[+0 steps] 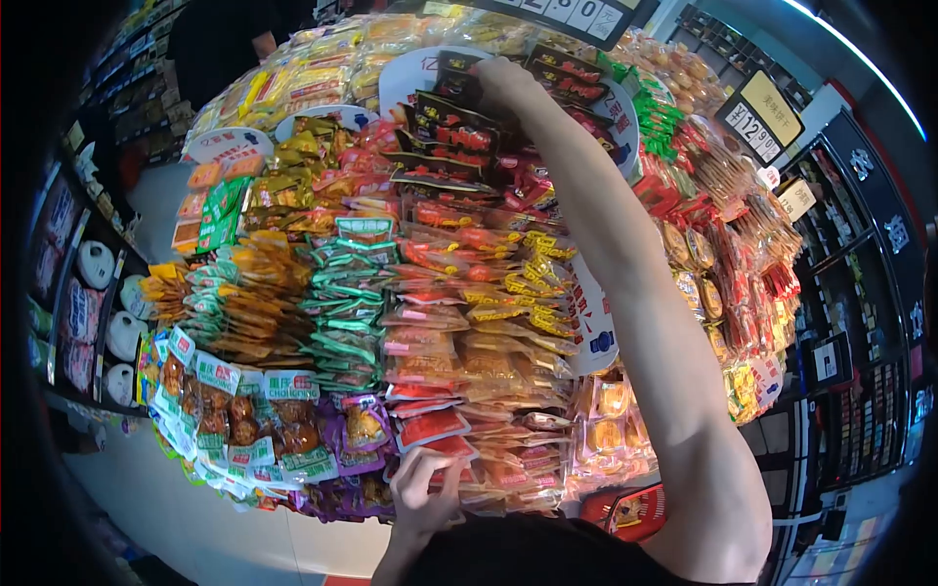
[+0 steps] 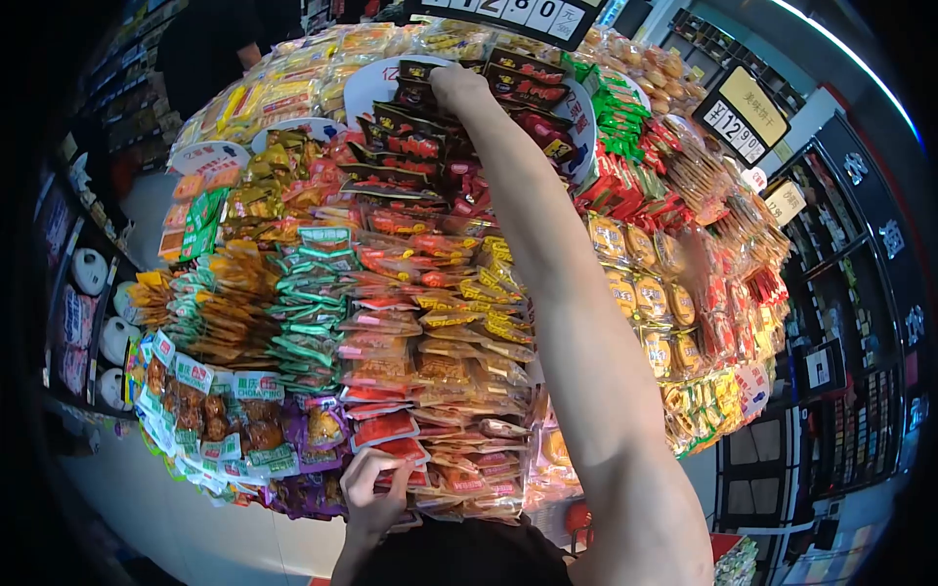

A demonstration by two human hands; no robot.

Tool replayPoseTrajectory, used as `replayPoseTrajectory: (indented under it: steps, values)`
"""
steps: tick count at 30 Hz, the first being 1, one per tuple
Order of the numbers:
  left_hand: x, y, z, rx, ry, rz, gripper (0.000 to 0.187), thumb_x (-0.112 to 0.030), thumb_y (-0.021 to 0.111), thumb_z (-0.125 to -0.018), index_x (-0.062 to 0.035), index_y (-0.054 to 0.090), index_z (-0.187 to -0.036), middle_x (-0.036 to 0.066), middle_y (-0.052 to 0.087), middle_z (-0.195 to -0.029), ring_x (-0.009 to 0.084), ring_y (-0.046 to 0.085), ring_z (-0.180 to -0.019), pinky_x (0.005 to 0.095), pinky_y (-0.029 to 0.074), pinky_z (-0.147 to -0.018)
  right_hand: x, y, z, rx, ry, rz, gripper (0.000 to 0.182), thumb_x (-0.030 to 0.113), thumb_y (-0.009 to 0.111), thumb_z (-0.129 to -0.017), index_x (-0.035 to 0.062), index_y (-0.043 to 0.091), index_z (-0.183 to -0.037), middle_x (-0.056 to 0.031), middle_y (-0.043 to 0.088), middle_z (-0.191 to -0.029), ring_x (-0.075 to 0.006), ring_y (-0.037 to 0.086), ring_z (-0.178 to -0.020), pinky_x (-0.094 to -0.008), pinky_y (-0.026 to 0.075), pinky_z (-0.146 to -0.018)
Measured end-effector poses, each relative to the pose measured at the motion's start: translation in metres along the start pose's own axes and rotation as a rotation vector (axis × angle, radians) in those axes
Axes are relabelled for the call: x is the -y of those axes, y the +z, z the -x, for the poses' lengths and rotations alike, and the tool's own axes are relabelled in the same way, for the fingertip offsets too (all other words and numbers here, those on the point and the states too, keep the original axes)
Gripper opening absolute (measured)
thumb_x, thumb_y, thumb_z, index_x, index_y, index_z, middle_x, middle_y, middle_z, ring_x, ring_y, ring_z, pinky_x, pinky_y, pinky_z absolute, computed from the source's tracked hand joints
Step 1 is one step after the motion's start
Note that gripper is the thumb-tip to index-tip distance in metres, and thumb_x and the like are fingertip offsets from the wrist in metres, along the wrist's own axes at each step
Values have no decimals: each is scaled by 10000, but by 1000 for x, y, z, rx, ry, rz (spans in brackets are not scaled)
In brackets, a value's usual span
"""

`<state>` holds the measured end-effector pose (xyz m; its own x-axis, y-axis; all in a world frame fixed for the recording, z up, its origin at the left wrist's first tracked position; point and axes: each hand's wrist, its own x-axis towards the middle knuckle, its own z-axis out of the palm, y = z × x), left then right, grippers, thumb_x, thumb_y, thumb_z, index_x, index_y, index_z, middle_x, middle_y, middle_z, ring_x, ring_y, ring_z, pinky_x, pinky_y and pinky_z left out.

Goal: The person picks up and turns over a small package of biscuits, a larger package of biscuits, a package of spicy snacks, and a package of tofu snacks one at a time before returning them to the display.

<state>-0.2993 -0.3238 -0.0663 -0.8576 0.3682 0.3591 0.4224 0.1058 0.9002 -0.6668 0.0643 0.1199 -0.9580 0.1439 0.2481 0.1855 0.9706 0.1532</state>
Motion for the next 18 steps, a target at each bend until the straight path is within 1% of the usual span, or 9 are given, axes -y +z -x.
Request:
replayPoseTrajectory:
  steps: [2, 4, 5, 8, 10, 12, 14, 16, 18]
  values:
    - [1, 2, -1, 6, -1, -6, 184, 72, 771, -717, -2, 634, -815, 125, 632, -743, 258, 628, -653, 326, 489, -596, -6, -3, -3, -7, -7, -2, 269, 160, 657, -839, 77, 680, -1094, -170, 684, -1104, -369, 655, -1045, -466, 545, -870]
    - [1, 4, -3, 13, -9, -9, 184, 73, 771, -717, 1, 634, -816, 127, 632, -744, 258, 630, -657, 324, 490, -600, -4, -17, -7, 75, -164, 141, 266, 181, 666, -845, 76, 692, -1087, -162, 698, -1068, -368, 668, -1006, -466, 551, -848]
    - [0, 4, -4, 9, 0, -18, 187, 75, 773, -715, 1, 634, -816, 130, 631, -750, 259, 632, -662, 324, 492, -602, -1, -20, -2, -17, -190, 106, 249, 183, 659, -853, 62, 699, -1068, -169, 706, -1036, -352, 680, -984, -470, 555, -837]
    - [2, 7, -6, 5, 21, -24, 195, 77, 776, -711, 0, 631, -816, 133, 631, -762, 259, 636, -671, 324, 493, -605, 6, -15, -7, 20, -184, 116, 229, 180, 634, -875, 67, 694, -1065, -189, 695, -1055, -350, 679, -1001, -466, 551, -853]
    - [3, 7, -8, 8, 47, -23, 199, 78, 778, -709, 0, 629, -815, 133, 632, -769, 258, 638, -674, 324, 493, -605, 13, -10, 3, -13, -152, 82, 282, 228, 697, -848, 137, 700, -1116, -125, 681, -1149, -310, 650, -1106, -457, 551, -881]
    - [3, 7, -8, -1, 48, -37, 204, 82, 778, -707, 0, 625, -814, 130, 633, -776, 253, 639, -678, 324, 493, -607, 14, -8, 12, -25, -94, 62, 332, 288, 719, -844, 127, 692, -1133, -138, 680, -1159, -317, 652, -1107, -452, 549, -897]
    - [1, 5, -8, 6, 66, -43, 201, 78, 776, -710, 0, 622, -812, 128, 631, -777, 250, 632, -669, 323, 489, -599, 6, -13, 16, 26, -110, -2, 254, 184, 504, -941, 91, 672, -1109, -215, 659, -1137, -384, 656, -1062, -479, 534, -906]
    - [-4, 2, -5, 39, 40, -52, 200, 80, 760, -723, -7, 624, -842, 130, 646, -767, 275, 635, -672, 337, 504, -596, 6, -20, 20, -6, -86, -8, 254, 180, 532, -921, 87, 671, -1112, -214, 660, -1137, -382, 658, -1058, -480, 539, -897]
    - [-4, 0, 2, 17, 82, -73, 195, 78, 754, -729, -9, 625, -847, 129, 648, -776, 277, 635, -683, 341, 503, -602, 3, -31, 27, -50, -167, 34, 263, 164, 594, -878, 79, 671, -1115, -213, 665, -1127, -376, 660, -1054, -479, 547, -881]
